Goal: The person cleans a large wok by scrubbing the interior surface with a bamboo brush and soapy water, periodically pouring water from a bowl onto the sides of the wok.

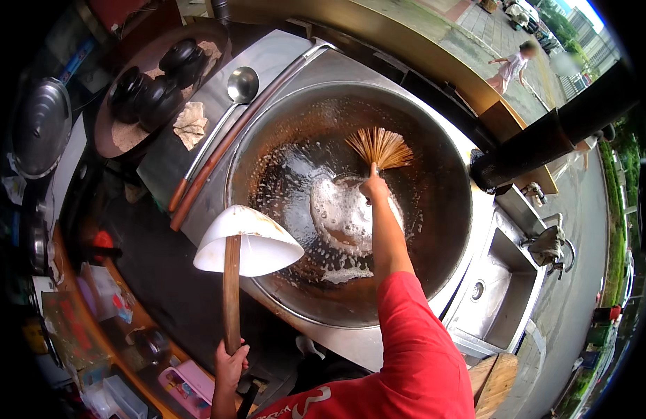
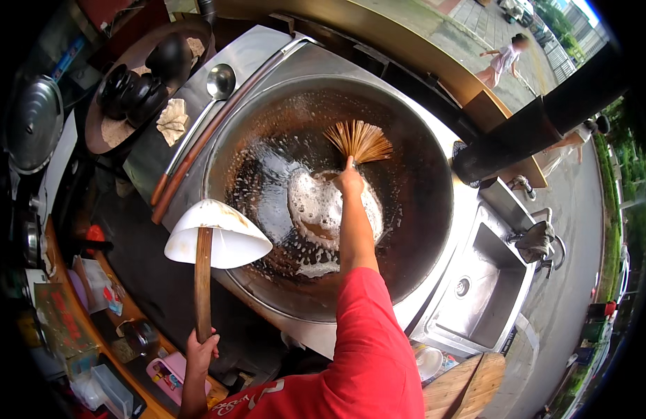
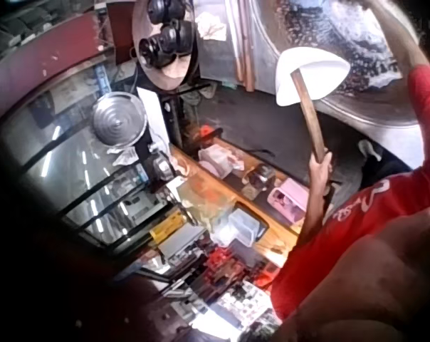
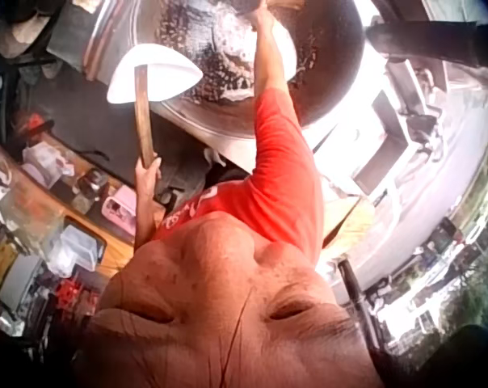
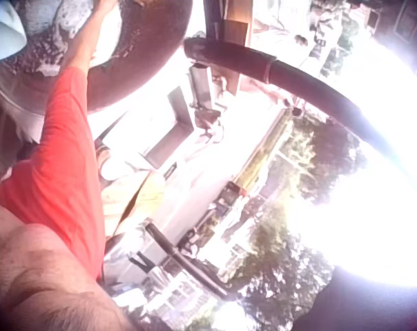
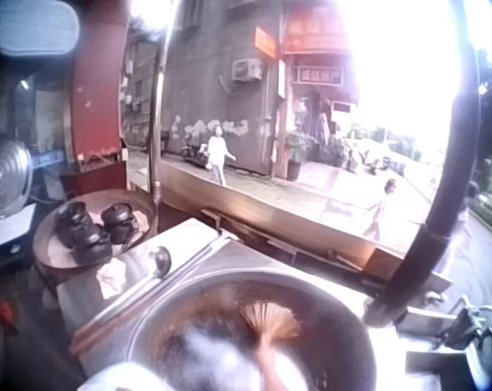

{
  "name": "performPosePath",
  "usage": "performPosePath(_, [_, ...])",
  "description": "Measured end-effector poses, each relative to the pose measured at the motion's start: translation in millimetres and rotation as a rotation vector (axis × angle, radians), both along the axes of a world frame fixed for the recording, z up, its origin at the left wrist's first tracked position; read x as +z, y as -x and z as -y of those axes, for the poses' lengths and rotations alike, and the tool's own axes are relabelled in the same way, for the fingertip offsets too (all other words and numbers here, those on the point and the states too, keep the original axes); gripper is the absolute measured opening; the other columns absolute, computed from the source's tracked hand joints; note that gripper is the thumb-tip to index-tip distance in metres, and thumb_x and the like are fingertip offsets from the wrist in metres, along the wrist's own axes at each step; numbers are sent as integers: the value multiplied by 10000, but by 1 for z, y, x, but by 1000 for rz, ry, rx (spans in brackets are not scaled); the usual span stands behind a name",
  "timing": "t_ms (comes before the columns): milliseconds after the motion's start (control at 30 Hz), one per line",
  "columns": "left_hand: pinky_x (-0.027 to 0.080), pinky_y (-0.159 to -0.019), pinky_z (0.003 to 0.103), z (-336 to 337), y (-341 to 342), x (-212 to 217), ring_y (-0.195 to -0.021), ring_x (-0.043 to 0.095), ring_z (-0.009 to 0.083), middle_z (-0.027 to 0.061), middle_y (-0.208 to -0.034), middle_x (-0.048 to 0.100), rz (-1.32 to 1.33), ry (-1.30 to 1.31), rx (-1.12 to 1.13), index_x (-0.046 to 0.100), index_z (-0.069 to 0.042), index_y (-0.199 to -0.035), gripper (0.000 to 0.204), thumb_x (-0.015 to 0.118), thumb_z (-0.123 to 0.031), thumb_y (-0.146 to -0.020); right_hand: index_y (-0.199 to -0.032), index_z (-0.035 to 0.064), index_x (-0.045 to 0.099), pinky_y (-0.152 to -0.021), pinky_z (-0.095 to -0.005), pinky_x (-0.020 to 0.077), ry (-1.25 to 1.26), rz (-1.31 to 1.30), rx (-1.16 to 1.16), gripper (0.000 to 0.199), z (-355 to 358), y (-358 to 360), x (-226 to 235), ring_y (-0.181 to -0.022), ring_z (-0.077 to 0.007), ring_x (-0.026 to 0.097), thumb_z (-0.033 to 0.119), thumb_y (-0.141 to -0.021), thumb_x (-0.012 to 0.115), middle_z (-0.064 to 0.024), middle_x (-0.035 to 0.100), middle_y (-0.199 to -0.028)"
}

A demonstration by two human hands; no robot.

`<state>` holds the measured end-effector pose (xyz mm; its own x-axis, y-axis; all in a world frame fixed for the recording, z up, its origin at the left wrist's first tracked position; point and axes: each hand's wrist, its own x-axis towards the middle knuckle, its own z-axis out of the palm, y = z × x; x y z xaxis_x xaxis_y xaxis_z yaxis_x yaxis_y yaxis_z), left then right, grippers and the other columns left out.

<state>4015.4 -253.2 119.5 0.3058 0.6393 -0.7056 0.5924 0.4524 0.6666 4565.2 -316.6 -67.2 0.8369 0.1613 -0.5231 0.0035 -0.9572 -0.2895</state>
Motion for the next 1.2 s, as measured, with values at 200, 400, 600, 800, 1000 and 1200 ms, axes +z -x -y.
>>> performPosePath(200, [415, -434, 214, 10, 4, -1, -491, 483, 67, -1, -674, 519, -30, 11, 33, 534, -42, -978, 191, 637, -49, -817, -1492, 223, 17, -469, -342, 514, -444, -313, 208, 959, -98, 62, 24, -500, -247, 630, 20, -717, 544, -210, 661, -846])
performPosePath(400, [420, -457, 235, 11, -6, -4, -483, 486, 88, 5, -649, 517, -26, 59, 39, 534, -54, -979, 198, 637, -72, -810, -1479, 391, 46, -754, -404, 517, 63, 172, 831, 1000, -75, 78, 2, -830, -275, 668, 73, -728, 623, -162, 666, -924])
performPosePath(600, [414, -432, 225, 15, -15, -12, -485, 481, 75, 7, -675, 518, -18, 30, 36, 527, -48, -990, 207, 638, -75, -818, -1485, 358, 74, -759, -410, 526, 65, 188, 158, 916, -33, -17, 0, -955, -259, 654, 115, -768, 589, -120, 633, -1124])
performPosePath(800, [427, -451, 242, 17, -20, -18, -484, 503, 100, 16, -652, 529, 11, 104, 26, 530, -60, -987, 207, 641, -88, -814, -1478, 384, 65, -649, -364, 543, 23, 263, 766, 936, -67, 22, -12, -646, -270, 671, 47, -735, 523, -157, 672, -913])
performPosePath(1000, [422, -437, 247, 27, -15, -24, -488, 493, 94, 23, -697, 526, 39, 95, 49, 523, -37, -984, 204, 638, -49, -816, -1483, 365, 91, -581, -338, 548, 84, 300, 196, 881, -36, -33, -5, -756, -235, 686, 91, -798, 572, -122, 668, -1008])
performPosePath(1200, [433, -443, 254, 30, -19, -32, -492, 506, 104, 32, -705, 538, 76, 156, 47, 524, -34, -981, 205, 647, -77, -823, -1479, 377, 90, -572, -361, 558, 37, 260, 745, 905, -80, 41, -3, -764, -262, 687, 48, -783, 565, -145, 639, -1117])
